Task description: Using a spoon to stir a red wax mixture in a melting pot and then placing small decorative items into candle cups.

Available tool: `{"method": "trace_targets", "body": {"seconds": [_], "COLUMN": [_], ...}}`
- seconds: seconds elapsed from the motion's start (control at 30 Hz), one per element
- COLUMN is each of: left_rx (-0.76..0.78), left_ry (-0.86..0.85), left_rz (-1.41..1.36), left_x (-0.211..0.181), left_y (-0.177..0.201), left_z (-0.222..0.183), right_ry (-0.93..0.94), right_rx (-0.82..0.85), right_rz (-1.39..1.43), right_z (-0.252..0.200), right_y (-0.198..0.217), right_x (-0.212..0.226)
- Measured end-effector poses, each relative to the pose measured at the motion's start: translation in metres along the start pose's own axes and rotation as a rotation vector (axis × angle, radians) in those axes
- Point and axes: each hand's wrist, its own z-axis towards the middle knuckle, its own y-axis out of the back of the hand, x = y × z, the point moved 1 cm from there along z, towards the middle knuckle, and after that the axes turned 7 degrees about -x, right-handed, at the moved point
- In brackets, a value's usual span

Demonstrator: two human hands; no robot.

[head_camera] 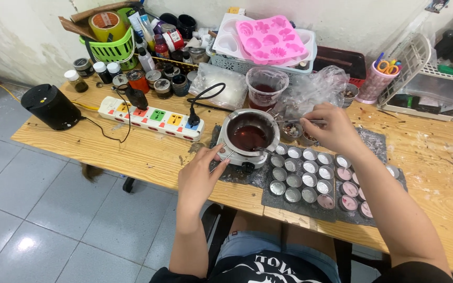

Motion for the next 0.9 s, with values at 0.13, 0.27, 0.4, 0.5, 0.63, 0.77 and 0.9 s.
{"method": "trace_targets", "body": {"seconds": [0.13, 0.27, 0.4, 0.5, 0.63, 0.77, 0.9], "left_rx": [-0.016, 0.001, 0.032, 0.006, 0.011, 0.007, -0.007], "left_ry": [-0.024, -0.005, 0.04, 0.014, 0.027, 0.023, 0.015], "left_rz": [-0.002, 0.008, 0.009, 0.019, 0.008, 0.021, 0.02], "left_x": [0.0, -0.003, -0.007, -0.004, -0.008, -0.008, -0.008], "left_y": [-0.001, 0.001, 0.003, 0.0, 0.003, 0.002, 0.001], "left_z": [0.0, -0.001, 0.0, -0.001, -0.001, -0.001, -0.002], "right_ry": [-0.047, -0.164, -0.038, -0.246, 0.019, -0.015, -0.109], "right_rx": [0.002, 0.017, -0.093, -0.029, -0.074, -0.144, -0.207], "right_rz": [0.072, 0.195, 0.023, 0.222, 0.072, 0.02, 0.098], "right_z": [-0.009, -0.018, -0.022, -0.026, -0.032, -0.042, -0.059], "right_y": [0.002, 0.0, 0.003, 0.003, 0.004, 0.011, 0.026], "right_x": [-0.001, -0.003, -0.006, -0.002, 0.002, -0.007, -0.028]}}
